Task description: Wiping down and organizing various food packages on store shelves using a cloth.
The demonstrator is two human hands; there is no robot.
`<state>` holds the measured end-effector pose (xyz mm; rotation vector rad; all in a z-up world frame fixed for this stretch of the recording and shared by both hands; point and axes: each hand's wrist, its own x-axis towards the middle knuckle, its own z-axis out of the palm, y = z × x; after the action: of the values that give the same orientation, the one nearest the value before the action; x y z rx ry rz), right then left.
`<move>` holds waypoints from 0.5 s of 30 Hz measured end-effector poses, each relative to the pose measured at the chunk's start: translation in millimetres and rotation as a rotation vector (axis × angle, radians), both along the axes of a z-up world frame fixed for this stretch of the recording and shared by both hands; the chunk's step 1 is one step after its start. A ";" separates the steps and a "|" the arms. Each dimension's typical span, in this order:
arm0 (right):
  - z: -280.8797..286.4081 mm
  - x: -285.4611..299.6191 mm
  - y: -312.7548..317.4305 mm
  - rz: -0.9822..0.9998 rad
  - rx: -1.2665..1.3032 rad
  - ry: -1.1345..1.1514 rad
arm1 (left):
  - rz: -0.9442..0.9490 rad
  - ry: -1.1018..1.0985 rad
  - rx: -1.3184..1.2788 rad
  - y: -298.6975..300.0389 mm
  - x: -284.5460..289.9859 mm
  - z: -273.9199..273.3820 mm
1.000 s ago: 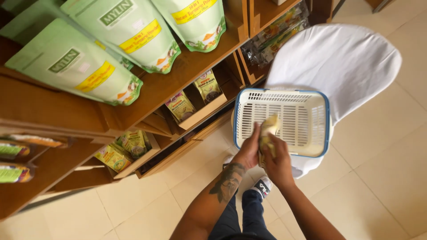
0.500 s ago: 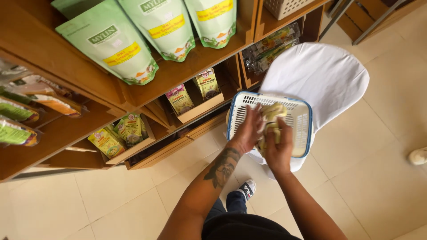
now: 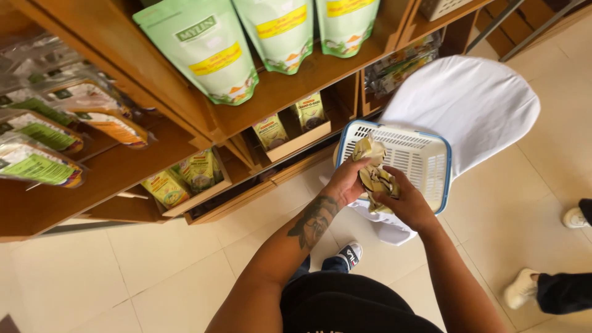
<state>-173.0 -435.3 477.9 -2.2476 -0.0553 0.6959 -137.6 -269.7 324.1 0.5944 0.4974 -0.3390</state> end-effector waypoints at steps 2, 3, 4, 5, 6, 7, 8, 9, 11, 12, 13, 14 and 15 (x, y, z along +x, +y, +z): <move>-26.3 -0.9 -6.4 0.040 -0.041 0.025 | 0.024 0.039 0.028 14.3 -18.4 -3.0; -38.5 0.9 -9.6 0.072 -0.080 0.044 | 0.042 0.074 0.058 21.6 -24.8 -3.4; -38.3 2.4 -1.4 0.077 -0.081 0.045 | 0.047 0.075 0.057 32.3 -30.3 0.8; -38.0 3.9 6.3 -0.044 -0.015 -0.024 | 0.052 0.118 0.094 42.7 -35.8 5.1; -38.3 4.5 14.0 -0.171 0.052 -0.094 | 0.052 0.160 0.133 53.1 -41.2 9.1; -43.5 4.7 21.6 -0.170 0.053 -0.095 | 0.052 0.159 0.133 58.6 -48.9 2.5; -48.1 7.9 29.9 -0.419 0.413 -0.077 | 0.045 0.156 0.149 65.1 -52.7 -3.2; -52.7 11.6 37.8 -0.663 0.776 -0.052 | 0.038 0.154 0.164 71.3 -56.1 -9.0; -38.7 4.2 67.7 -0.682 0.904 0.015 | -0.040 0.107 0.149 81.6 -63.7 23.0; -31.9 2.3 83.0 -0.694 1.033 0.081 | -0.114 0.055 0.134 87.3 -65.5 38.9; -28.6 -3.1 95.0 -0.698 1.036 0.078 | -0.118 0.054 0.136 89.9 -65.3 35.8; -25.2 -7.9 107.0 -0.643 1.015 0.095 | -0.112 0.024 0.121 92.6 -64.6 33.0; -22.1 -12.6 118.9 -0.588 0.993 0.111 | -0.107 -0.005 0.106 95.2 -63.8 29.9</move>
<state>-185.6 -316.4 455.8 -1.1732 0.2540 0.3366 -201.5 -174.6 353.9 0.7261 0.4816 -0.4141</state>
